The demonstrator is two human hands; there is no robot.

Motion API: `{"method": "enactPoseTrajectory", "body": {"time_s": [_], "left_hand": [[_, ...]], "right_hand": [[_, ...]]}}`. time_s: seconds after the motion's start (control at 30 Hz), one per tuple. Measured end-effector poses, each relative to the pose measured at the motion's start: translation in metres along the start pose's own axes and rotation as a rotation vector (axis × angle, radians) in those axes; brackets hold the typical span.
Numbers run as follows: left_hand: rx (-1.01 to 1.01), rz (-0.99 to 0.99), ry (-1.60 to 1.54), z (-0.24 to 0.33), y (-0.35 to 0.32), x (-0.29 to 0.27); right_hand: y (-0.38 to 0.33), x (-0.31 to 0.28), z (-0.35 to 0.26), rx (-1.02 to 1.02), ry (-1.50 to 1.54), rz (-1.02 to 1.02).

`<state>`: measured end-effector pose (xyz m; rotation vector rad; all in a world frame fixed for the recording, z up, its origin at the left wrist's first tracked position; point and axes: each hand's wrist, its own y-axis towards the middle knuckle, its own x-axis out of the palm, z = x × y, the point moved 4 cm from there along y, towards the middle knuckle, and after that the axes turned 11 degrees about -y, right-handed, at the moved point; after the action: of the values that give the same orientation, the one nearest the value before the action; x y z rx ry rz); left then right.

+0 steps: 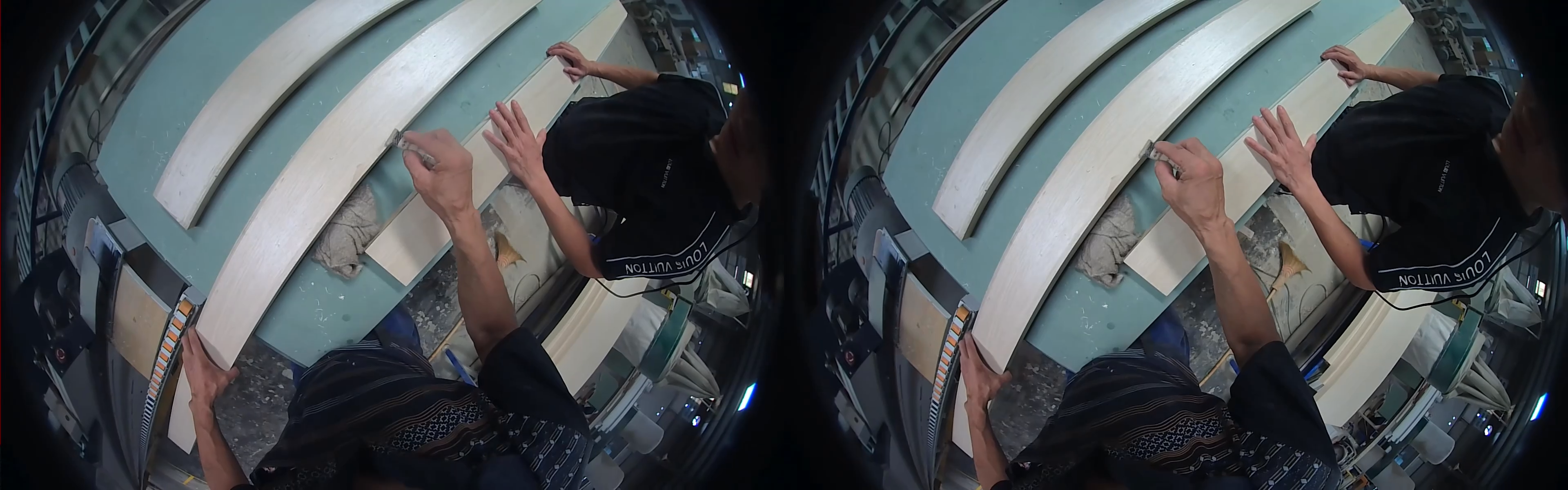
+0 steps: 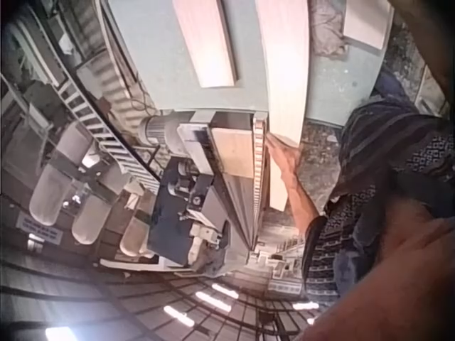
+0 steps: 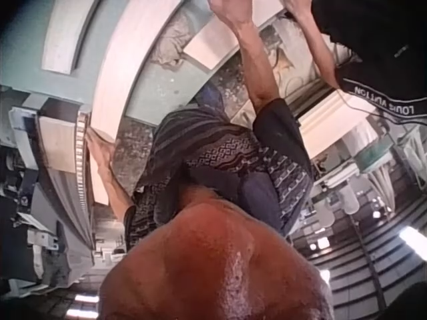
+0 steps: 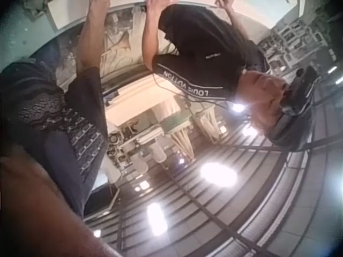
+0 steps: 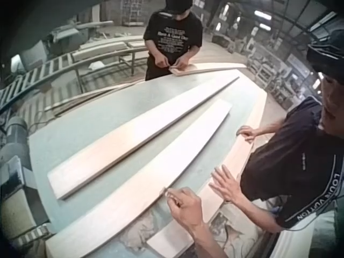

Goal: Feeding and organizing wooden panels on a factory production line machine.

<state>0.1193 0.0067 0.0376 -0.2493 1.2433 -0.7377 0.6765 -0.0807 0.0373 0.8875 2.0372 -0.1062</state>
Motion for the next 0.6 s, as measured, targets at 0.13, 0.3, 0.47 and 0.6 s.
{"method": "enactPoseTrajectory", "body": {"time_s": [0.13,0.3,0.47,0.6], "left_hand": [[-0.029,-0.014,-0.002,0.002,0.000,-0.001],[0.014,-0.001,-0.023,-0.001,0.000,0.000],[-0.010,-0.006,-0.011,0.004,0.001,-0.001],[-0.019,-0.018,-0.009,0.007,0.001,-0.002]], "right_hand": [[-0.008,-0.001,-0.003,0.021,-0.036,0.024],[-0.016,0.007,-0.012,0.044,-0.020,0.092],[-0.032,0.008,-0.016,0.112,0.033,0.055],[-0.020,0.005,-0.014,0.035,-0.005,0.152]]}}
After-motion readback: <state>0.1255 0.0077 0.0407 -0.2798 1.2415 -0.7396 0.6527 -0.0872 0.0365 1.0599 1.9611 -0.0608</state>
